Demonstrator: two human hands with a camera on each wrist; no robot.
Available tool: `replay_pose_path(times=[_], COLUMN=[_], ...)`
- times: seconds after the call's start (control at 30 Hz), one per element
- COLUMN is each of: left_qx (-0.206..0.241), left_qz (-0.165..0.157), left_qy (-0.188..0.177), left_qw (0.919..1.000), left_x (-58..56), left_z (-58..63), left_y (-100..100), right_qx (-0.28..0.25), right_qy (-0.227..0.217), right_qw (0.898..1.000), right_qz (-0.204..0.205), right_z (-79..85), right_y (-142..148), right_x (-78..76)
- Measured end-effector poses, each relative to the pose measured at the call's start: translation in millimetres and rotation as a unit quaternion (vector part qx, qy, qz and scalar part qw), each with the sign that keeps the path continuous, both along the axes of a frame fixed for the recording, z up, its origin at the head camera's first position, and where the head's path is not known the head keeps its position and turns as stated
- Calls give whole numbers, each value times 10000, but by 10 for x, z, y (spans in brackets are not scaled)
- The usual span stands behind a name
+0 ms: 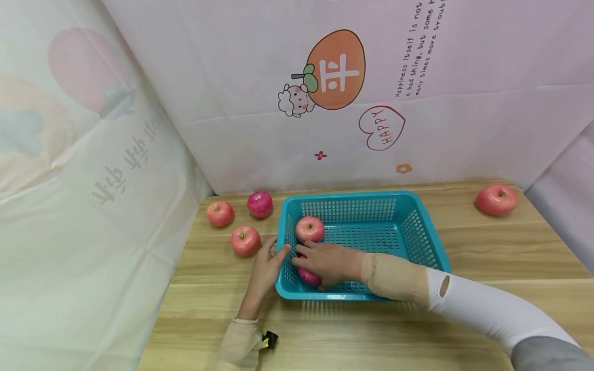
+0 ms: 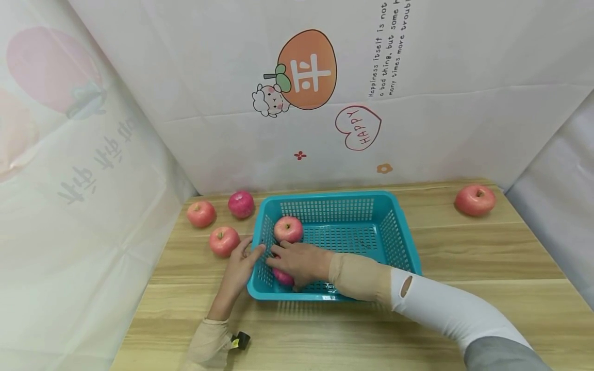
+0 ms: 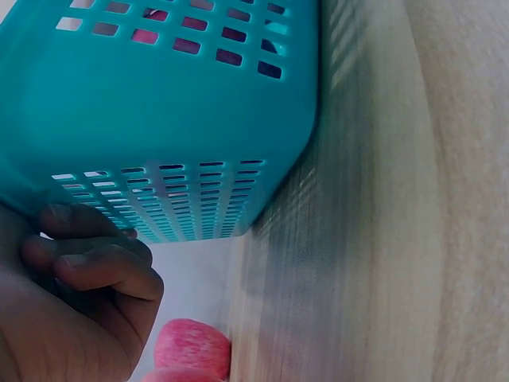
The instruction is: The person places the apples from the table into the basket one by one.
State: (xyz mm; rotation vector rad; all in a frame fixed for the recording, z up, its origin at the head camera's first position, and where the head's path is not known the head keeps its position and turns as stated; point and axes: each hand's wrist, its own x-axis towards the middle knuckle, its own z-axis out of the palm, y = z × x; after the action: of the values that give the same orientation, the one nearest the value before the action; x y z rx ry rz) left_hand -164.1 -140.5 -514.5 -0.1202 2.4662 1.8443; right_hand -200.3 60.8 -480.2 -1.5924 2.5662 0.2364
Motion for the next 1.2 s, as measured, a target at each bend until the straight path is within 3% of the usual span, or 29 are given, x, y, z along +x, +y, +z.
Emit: replay_pose_path(times=[0.87,1.2], left_qx=[72,91], left_qz=[-25,-59], left_qy=[8,-8], left_qw=[10000,9999], left_x=[0,5], left_z=[5,29], left_y=[5,11], right_qx=[78,141], right_qy=[76,307], right_qw=[9996,9993], right_qz=[-273,-168], right_z=[-73,-85], right_y=[-68,-81], right_x=[-24,-39])
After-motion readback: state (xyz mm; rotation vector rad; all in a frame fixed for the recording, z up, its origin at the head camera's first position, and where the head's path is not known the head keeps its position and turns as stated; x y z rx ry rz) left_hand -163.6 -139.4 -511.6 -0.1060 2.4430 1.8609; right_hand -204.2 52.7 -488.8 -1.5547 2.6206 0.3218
